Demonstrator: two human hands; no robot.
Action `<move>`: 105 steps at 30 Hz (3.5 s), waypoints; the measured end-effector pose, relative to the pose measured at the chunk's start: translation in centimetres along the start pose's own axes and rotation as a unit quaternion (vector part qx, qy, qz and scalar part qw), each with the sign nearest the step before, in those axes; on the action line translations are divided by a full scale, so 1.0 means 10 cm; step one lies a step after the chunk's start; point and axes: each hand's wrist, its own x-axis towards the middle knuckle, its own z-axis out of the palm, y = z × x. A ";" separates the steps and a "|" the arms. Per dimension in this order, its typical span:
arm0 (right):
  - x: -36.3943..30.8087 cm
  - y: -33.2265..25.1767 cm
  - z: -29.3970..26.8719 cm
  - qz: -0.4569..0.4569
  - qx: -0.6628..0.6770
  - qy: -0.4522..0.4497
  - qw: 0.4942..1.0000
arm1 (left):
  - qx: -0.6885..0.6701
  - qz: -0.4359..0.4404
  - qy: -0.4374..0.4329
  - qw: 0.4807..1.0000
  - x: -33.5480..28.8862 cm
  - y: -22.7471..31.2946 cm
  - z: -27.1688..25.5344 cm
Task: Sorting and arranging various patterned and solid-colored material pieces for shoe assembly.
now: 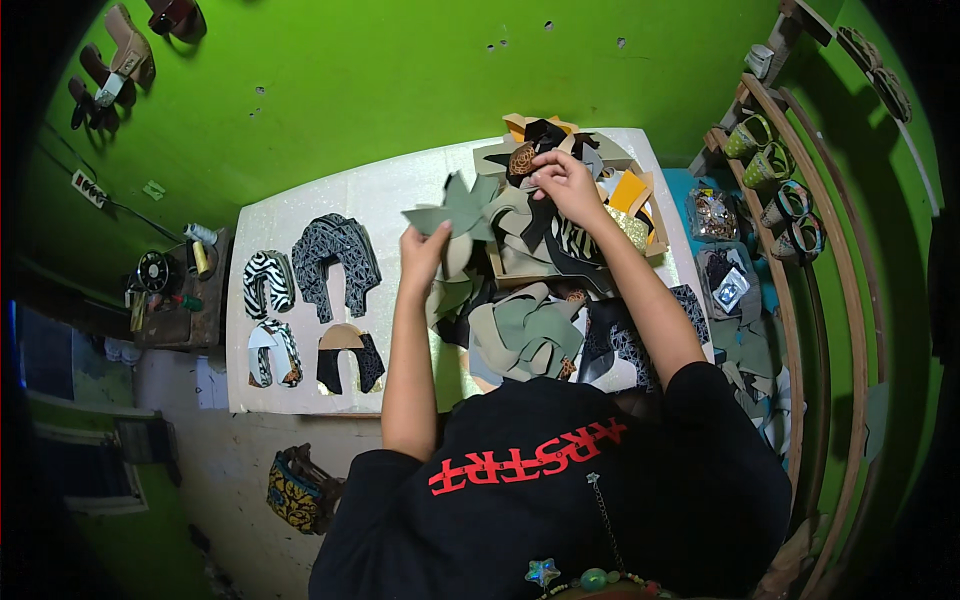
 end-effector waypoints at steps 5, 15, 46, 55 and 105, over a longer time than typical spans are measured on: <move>0.00 0.30 -0.15 -0.063 -0.312 -0.089 0.944 | 0.089 -0.072 0.065 0.991 0.00 -0.43 -0.42; 0.00 0.42 0.20 -0.006 -0.577 -0.157 0.802 | 0.366 -0.100 0.142 0.914 -0.10 -0.64 0.00; -0.11 -1.09 -0.31 -0.304 -0.133 0.010 0.943 | 0.021 0.168 -0.115 0.979 -0.17 0.27 0.60; -0.24 -1.08 -0.17 -0.263 0.062 0.020 0.963 | -0.002 0.221 -0.032 0.975 -0.05 0.33 0.91; -1.97 0.96 -0.17 -0.017 -0.430 -0.035 0.902 | 0.342 0.441 -0.210 0.803 -1.42 -0.55 0.61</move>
